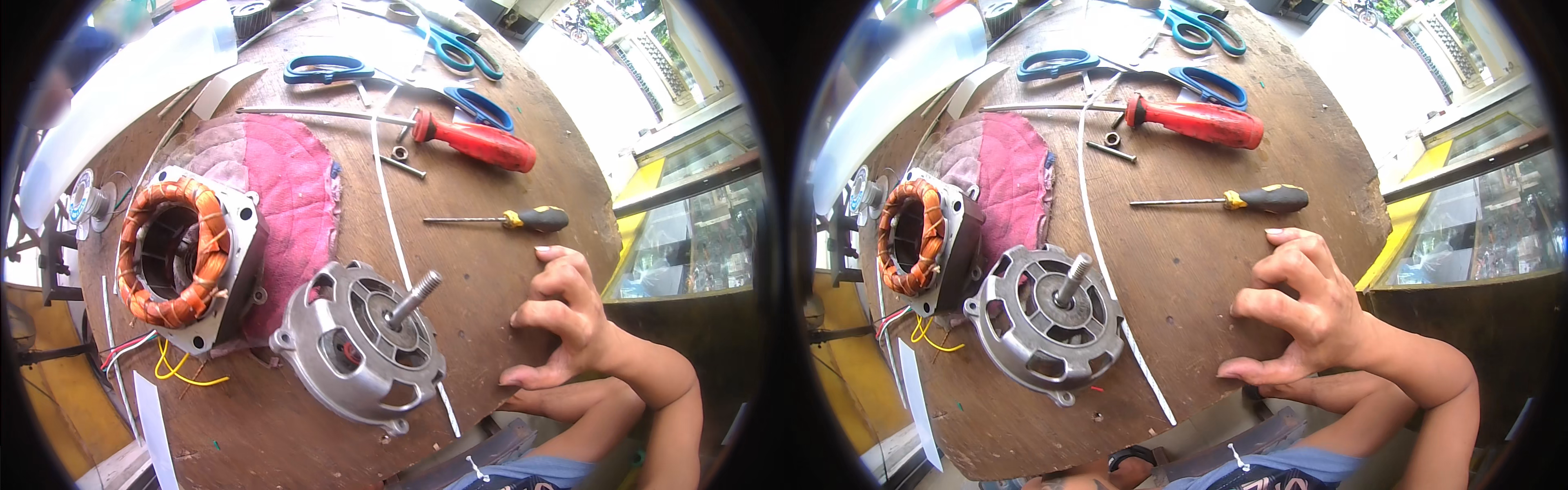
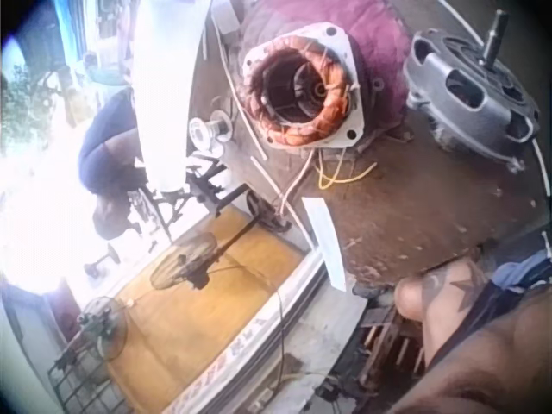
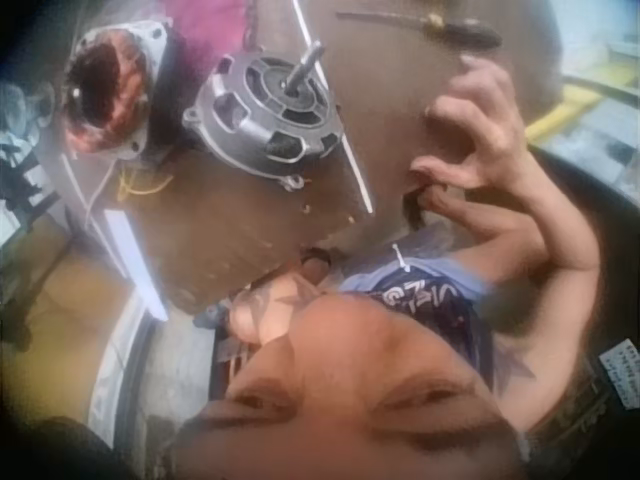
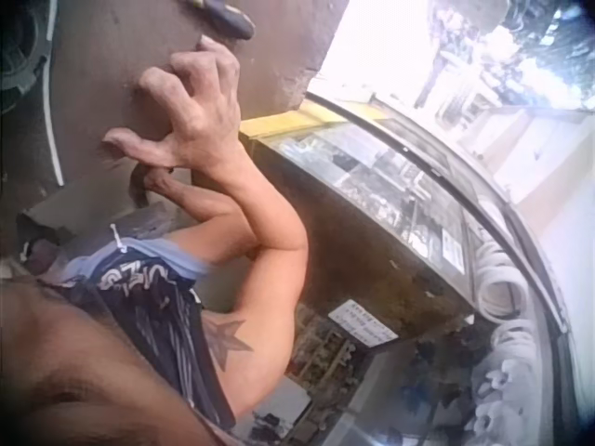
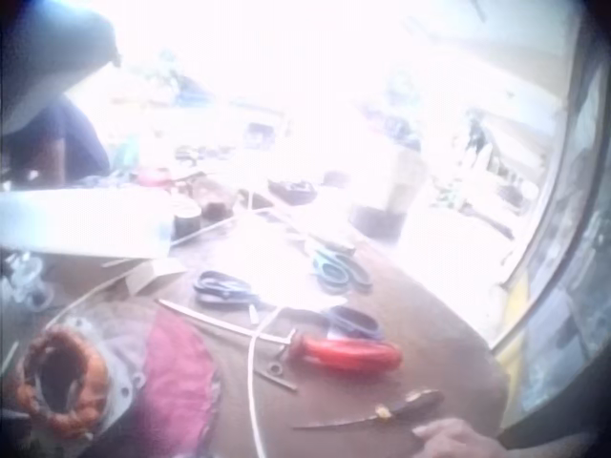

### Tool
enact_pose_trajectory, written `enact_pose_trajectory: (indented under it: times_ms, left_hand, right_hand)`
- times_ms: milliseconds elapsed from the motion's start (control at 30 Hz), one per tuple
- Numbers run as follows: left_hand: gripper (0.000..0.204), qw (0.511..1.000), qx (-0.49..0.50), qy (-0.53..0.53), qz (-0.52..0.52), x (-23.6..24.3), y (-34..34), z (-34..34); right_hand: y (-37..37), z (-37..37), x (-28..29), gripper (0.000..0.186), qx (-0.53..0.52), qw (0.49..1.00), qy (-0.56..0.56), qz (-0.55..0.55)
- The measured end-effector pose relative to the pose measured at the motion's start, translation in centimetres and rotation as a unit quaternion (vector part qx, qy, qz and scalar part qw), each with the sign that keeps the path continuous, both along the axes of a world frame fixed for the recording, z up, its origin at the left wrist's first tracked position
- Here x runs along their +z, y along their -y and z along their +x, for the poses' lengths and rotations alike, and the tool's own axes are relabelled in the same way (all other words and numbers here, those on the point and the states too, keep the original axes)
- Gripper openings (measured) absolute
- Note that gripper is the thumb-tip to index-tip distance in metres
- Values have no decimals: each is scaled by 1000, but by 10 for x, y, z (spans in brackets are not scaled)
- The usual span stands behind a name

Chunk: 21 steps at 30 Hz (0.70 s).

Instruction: The person disassembles a small motor component on a workbench, using a screwdriver to remove screws and separate the housing. They handle the rotor and stator, inspect the internal parts, and use pliers to adjust components before reassembling the motor.

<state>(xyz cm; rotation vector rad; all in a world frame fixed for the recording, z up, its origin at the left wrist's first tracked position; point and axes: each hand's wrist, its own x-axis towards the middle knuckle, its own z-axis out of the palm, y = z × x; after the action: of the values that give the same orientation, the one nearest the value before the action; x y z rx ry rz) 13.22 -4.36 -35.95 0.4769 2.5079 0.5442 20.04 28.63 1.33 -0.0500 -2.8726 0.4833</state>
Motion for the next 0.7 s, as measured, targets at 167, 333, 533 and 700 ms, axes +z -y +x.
enact_pose_trajectory:
  times_ms: [167,333,533,700]
  left_hand:
    - [24,1000,1,6,-5,1,-3,1]
    - [24,1000,5,4,-6,2,-3,4]
    - [24,1000,5,0,4,5,4,10]
    - [25,1000,7,-2,7,0,12,15]
  right_hand:
    - [-2,3,-1,61,-2,1000,12,-6]
    - [-3,3,-2,60,11,1000,0,0]
    - [0,-1,0,60,10,1000,-12,15]
    - [-5,0,-3,61,26,999,-27,32]
